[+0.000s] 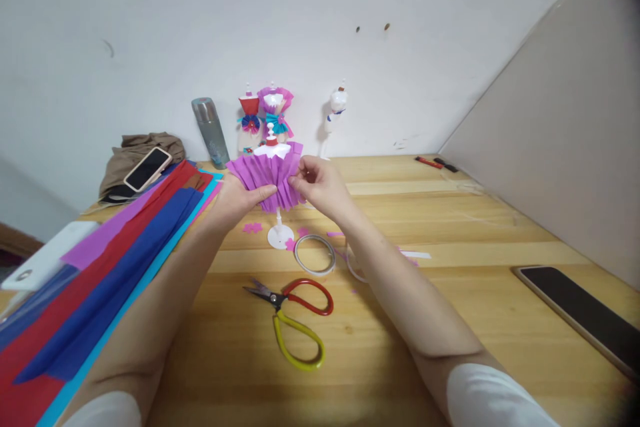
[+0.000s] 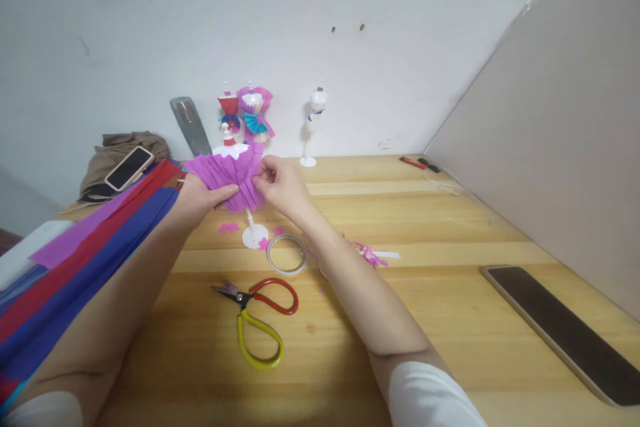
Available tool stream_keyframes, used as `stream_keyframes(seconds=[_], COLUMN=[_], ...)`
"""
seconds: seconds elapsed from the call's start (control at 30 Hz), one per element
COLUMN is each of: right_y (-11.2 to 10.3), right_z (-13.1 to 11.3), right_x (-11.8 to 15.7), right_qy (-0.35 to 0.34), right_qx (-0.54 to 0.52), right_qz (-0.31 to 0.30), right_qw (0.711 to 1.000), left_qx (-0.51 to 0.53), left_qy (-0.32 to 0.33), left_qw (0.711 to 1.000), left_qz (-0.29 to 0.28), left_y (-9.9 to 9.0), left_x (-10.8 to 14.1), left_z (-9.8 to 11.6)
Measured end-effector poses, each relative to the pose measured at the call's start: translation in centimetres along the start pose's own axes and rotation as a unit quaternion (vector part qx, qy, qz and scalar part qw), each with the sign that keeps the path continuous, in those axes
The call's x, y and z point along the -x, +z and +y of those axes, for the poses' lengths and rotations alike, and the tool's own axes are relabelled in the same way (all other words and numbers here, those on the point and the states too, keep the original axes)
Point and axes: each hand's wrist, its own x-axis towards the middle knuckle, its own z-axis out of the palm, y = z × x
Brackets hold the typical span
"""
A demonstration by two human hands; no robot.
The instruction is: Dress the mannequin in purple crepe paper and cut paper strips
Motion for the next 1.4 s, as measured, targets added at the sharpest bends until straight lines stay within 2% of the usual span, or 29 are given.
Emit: stream_keyframes(seconds=[0.27,0.4,0.77,0.93,1.2,1.4], right_y=[0.0,0.3,0.6,0.5,-0.2,-0.8], right_z=[-0.3,-0.4,-0.7,-0.2,0.9,1.2], right_x=[0.2,0.3,0.4,0.2,-0.4,-0.7], right_qy=[-0.006,-0.001,0.016,0.025,-0.015,-0.029], right_qx=[-0.003,0.001,0.039,0.043,-0.005,-0.027], right_qz=[-0.018,-0.003,0.003,-0.018,-0.060,-0.085], right_qw=[1.000,1.000,0.999,0.999,0.998,0.996], left_qx=[0.006,0.016,0.031,0.022,0.052,0.072], left_qy=[0.004,-0.009,-0.003,-0.003,0.000,-0.065], left_qw=[1.000,1.000,1.000,1.000,0.996,0.989], left_qz=[-0.003,0.013,-0.002,0.000,-0.075,-0.110], left_y=[-0.1,-0.1,0.2,0.1,-0.4,-1.6], left_x=[-0.3,-0.2,0.0,0.1,0.1,-0.1], left_z=[-0.3,-0.2,0.2,0.3,1.1,1.0])
